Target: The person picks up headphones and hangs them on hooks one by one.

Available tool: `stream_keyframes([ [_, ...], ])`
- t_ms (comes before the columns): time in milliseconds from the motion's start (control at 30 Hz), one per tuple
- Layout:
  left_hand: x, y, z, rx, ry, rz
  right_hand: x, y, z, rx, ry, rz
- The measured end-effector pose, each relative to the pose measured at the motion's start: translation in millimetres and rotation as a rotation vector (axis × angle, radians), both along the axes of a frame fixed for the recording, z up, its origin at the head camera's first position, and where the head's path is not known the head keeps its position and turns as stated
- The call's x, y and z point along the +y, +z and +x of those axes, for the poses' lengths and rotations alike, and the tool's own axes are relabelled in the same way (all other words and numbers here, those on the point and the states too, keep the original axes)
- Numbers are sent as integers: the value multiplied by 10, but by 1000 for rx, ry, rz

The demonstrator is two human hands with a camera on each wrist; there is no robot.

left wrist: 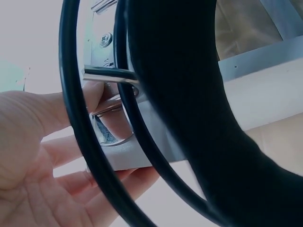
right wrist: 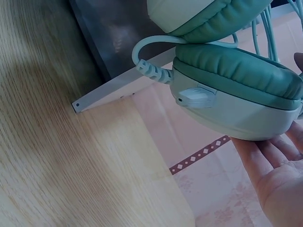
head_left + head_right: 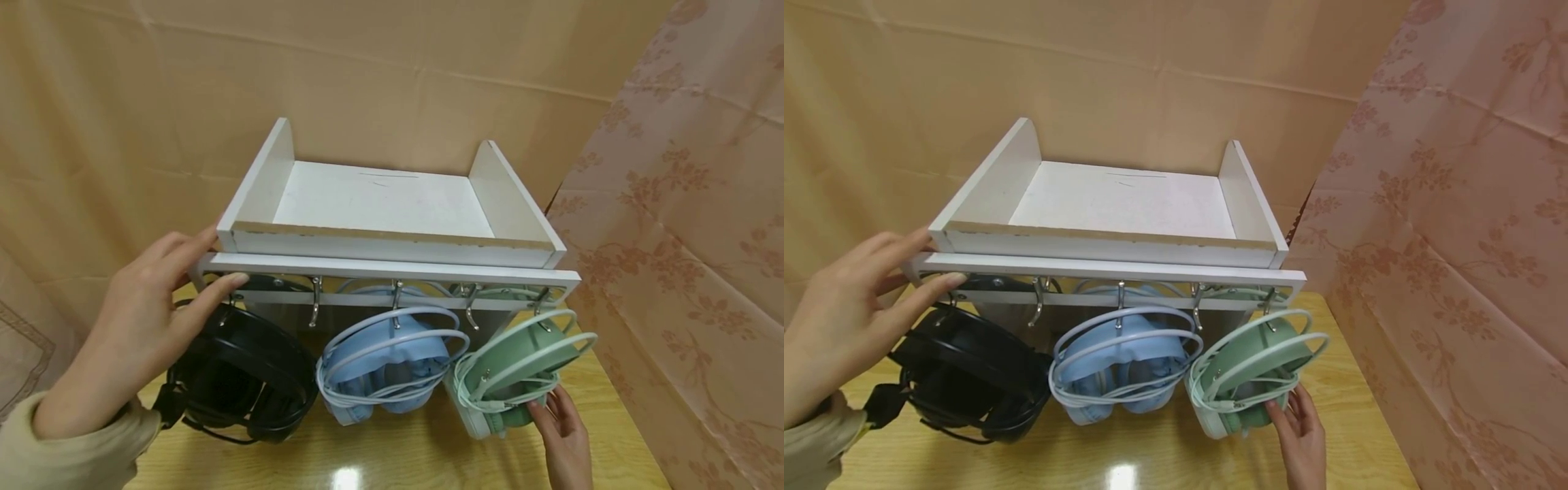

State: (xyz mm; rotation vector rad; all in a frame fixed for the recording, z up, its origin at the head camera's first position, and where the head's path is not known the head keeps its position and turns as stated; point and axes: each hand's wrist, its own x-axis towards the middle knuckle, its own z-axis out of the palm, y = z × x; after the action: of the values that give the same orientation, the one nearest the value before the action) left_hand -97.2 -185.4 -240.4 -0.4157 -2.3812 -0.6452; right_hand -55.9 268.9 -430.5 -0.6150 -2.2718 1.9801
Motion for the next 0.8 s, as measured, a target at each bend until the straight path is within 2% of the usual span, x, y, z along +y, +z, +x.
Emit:
stream_keyframes([
  [300,23,6,20,-22,18,-7,23,44,30,16,-12,50],
  [600,61,30,55,22,45,-44,27,83,28,-31,-32,62],
  [800,91,39,85,17,71,-52,21,119,37,-12,-40,67],
])
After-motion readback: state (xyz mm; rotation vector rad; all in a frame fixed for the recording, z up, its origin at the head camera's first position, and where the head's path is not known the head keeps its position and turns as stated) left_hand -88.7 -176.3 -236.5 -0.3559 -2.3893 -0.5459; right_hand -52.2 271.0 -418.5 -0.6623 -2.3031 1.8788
